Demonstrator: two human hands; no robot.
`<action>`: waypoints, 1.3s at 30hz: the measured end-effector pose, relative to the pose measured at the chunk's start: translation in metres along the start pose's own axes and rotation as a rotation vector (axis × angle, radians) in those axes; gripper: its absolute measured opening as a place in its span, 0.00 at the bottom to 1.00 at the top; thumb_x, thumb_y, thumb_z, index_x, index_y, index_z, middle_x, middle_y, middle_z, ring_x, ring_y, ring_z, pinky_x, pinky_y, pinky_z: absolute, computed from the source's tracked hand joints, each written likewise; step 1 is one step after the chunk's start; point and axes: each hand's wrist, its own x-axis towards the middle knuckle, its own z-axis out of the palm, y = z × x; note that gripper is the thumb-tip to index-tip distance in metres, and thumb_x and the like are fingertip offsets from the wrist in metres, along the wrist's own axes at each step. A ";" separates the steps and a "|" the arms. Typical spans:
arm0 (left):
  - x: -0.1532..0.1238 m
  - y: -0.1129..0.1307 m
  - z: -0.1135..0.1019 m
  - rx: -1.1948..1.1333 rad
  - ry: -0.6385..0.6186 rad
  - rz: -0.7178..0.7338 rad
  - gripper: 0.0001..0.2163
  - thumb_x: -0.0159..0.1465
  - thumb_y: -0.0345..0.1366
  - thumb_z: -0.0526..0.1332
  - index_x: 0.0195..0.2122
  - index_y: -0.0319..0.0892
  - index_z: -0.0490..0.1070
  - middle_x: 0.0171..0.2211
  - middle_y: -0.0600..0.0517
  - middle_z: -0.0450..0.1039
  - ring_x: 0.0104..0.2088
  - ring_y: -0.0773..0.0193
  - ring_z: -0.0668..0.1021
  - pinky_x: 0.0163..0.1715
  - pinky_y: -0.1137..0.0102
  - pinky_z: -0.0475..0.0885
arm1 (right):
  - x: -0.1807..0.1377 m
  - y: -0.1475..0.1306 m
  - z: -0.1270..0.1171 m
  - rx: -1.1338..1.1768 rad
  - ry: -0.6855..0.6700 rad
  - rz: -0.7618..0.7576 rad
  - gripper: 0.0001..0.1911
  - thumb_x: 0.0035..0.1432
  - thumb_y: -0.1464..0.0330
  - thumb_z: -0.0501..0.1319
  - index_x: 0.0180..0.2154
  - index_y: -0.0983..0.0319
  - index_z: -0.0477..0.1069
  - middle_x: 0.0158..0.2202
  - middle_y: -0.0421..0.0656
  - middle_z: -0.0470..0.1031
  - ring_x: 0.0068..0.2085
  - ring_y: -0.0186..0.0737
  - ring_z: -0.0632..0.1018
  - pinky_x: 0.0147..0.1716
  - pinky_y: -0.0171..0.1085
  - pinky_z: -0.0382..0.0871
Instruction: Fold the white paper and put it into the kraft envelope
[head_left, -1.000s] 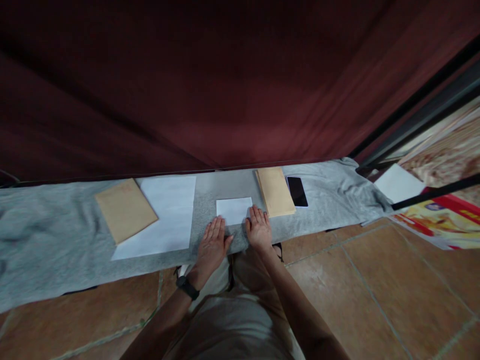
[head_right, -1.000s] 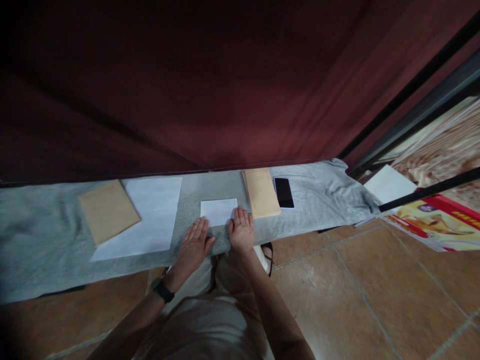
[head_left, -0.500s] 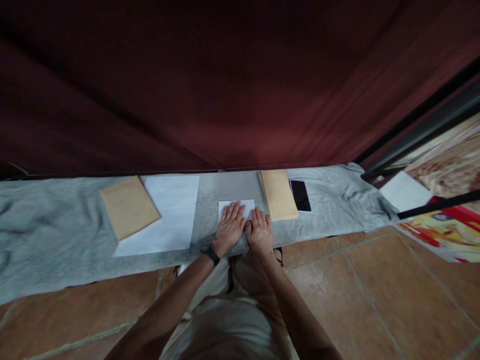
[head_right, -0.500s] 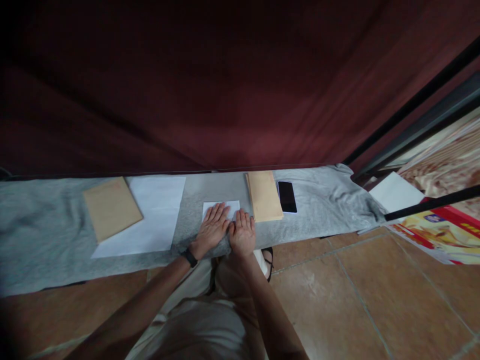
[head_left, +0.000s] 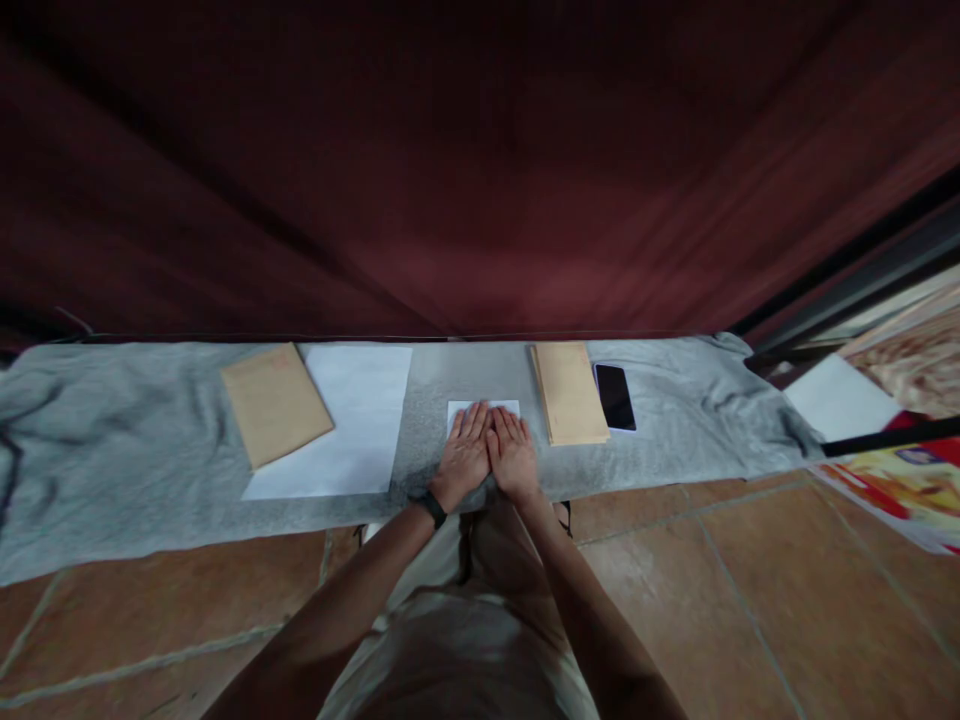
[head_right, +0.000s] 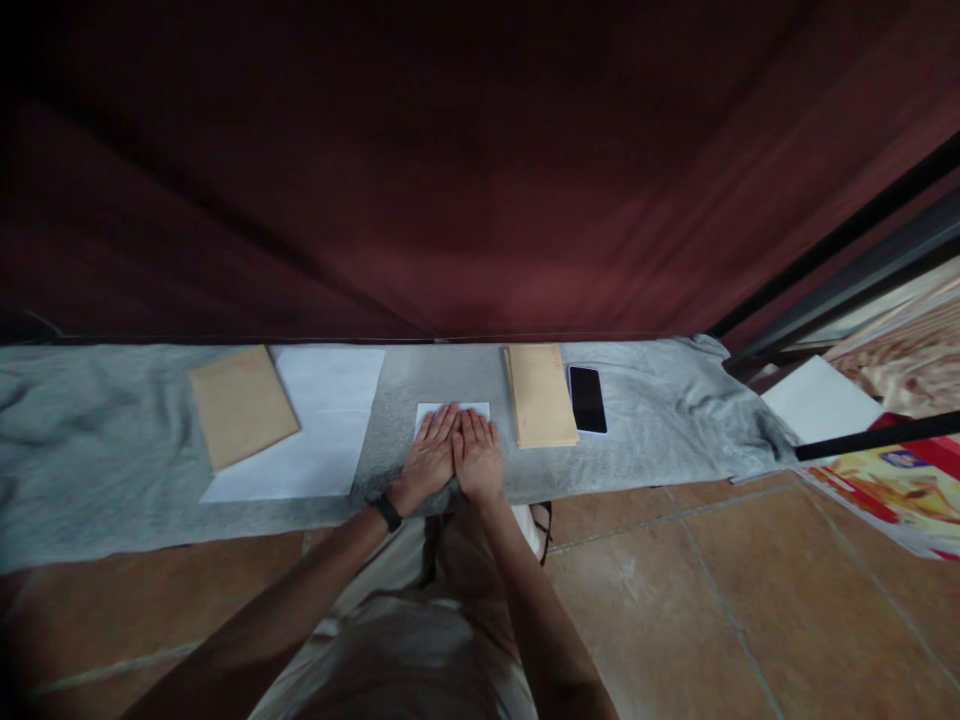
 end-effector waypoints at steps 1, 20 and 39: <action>0.000 0.000 0.000 -0.002 0.001 0.000 0.27 0.73 0.33 0.46 0.72 0.32 0.55 0.74 0.39 0.50 0.75 0.51 0.51 0.73 0.50 0.47 | 0.001 -0.001 0.001 -0.008 -0.009 -0.002 0.27 0.76 0.64 0.43 0.67 0.69 0.64 0.69 0.52 0.65 0.70 0.46 0.65 0.71 0.49 0.52; -0.009 -0.017 -0.005 -0.025 0.096 -0.101 0.27 0.75 0.39 0.44 0.71 0.30 0.57 0.73 0.38 0.52 0.74 0.51 0.54 0.73 0.52 0.47 | -0.002 0.005 0.012 -0.247 0.021 0.043 0.27 0.76 0.62 0.47 0.70 0.64 0.61 0.72 0.54 0.58 0.71 0.51 0.62 0.69 0.53 0.53; -0.018 -0.020 -0.006 -0.046 0.121 -0.237 0.28 0.75 0.39 0.43 0.72 0.28 0.53 0.73 0.38 0.52 0.74 0.51 0.54 0.73 0.52 0.47 | -0.007 0.014 0.012 -0.245 0.114 0.076 0.30 0.75 0.62 0.46 0.70 0.74 0.56 0.71 0.61 0.60 0.71 0.53 0.62 0.68 0.54 0.56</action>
